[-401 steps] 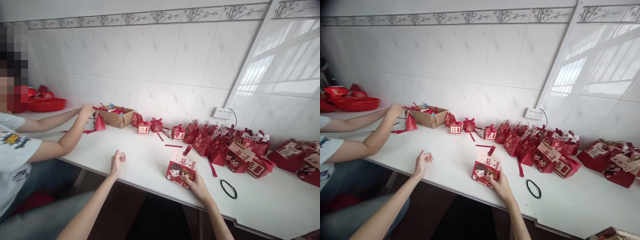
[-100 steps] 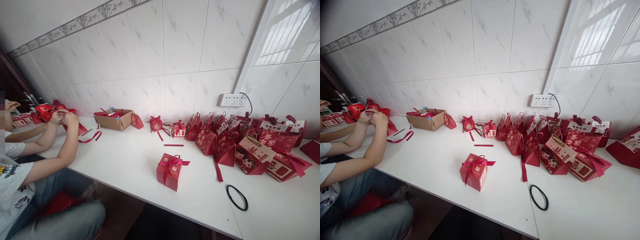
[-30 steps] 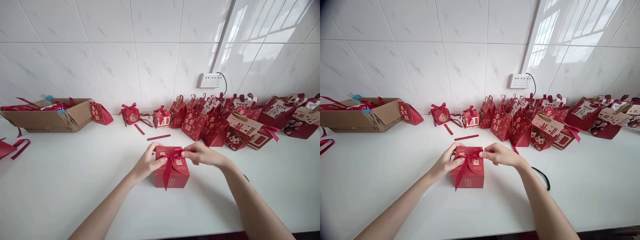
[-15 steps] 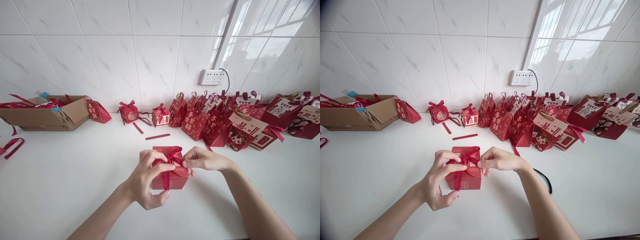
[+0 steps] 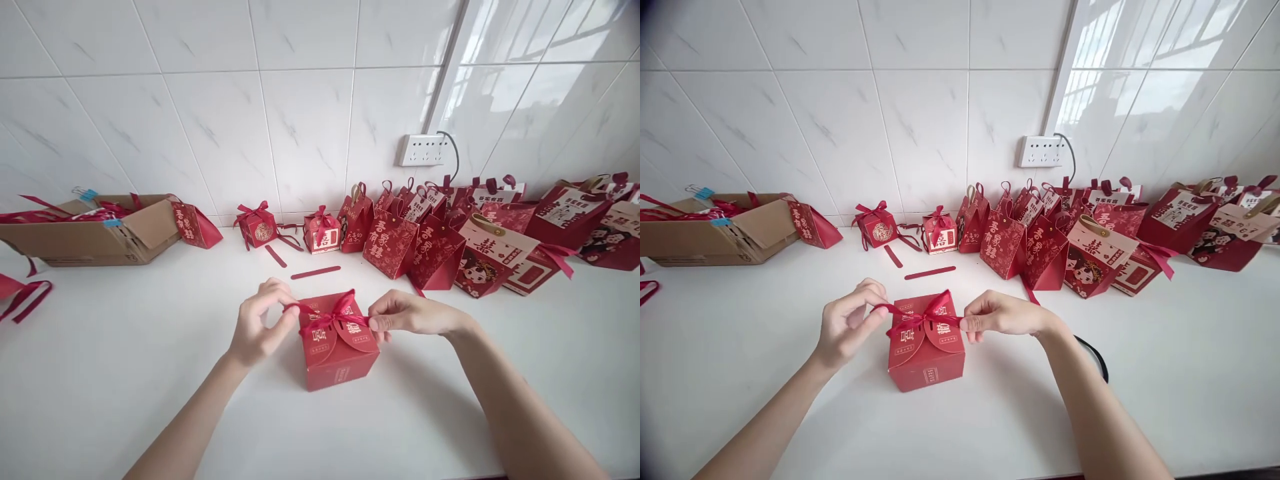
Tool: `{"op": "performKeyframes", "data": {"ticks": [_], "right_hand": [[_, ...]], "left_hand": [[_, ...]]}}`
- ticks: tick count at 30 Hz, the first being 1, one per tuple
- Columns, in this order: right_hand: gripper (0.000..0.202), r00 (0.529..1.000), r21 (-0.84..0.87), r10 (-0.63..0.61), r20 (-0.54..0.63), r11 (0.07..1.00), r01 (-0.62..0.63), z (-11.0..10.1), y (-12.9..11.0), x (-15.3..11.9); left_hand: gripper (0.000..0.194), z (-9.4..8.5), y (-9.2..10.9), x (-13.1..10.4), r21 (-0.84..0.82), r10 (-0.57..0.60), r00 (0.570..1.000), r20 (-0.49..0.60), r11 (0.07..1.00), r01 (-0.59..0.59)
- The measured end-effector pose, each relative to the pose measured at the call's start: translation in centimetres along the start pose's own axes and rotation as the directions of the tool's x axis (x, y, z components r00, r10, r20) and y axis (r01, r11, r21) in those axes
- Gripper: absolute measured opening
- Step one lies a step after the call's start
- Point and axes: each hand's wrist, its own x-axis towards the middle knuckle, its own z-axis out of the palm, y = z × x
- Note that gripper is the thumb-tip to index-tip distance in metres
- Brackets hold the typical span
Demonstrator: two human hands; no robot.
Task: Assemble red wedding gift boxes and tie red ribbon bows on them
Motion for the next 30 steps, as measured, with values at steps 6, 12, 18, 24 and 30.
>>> {"op": "performKeyframes", "data": {"ticks": [6, 12, 18, 24, 30], "right_hand": [[0.030, 0.988, -0.093, 0.073, -0.135, 0.992, -0.086, -1.6, 0.6, -1.4], [0.039, 0.953, 0.238, -0.143, -0.265, 0.949, 0.209, -2.6, 2.3, -1.6], [0.060, 0.864, 0.265, -0.206, -0.460, 0.897, 0.354, -3.1, 2.6, -1.9], [0.061, 0.922, 0.298, -0.353, -0.159, 0.873, 0.386, -2.8, 2.4, -2.4], [0.056, 0.693, 0.421, -0.633, -0.346, 0.555, 0.717, -2.0, 1.6, -1.8]], "left_hand": [[0.020, -0.8, -1.8, 1.0, -0.530, -0.288, 0.931, -0.224, 0.838, 0.132], [0.020, -1.7, -1.5, 1.8, -0.817, -0.527, 0.800, -0.288, 0.571, 0.082], [0.023, -4.0, -2.1, 2.3, -0.904, -0.676, 0.632, -0.380, 0.416, -0.098], [0.022, -4.2, -2.6, 2.3, -0.947, -0.738, 0.604, -0.301, 0.307, -0.096], [0.016, -4.0, -1.9, 2.5, -0.953, -0.741, 0.615, -0.270, 0.295, -0.063]]}}
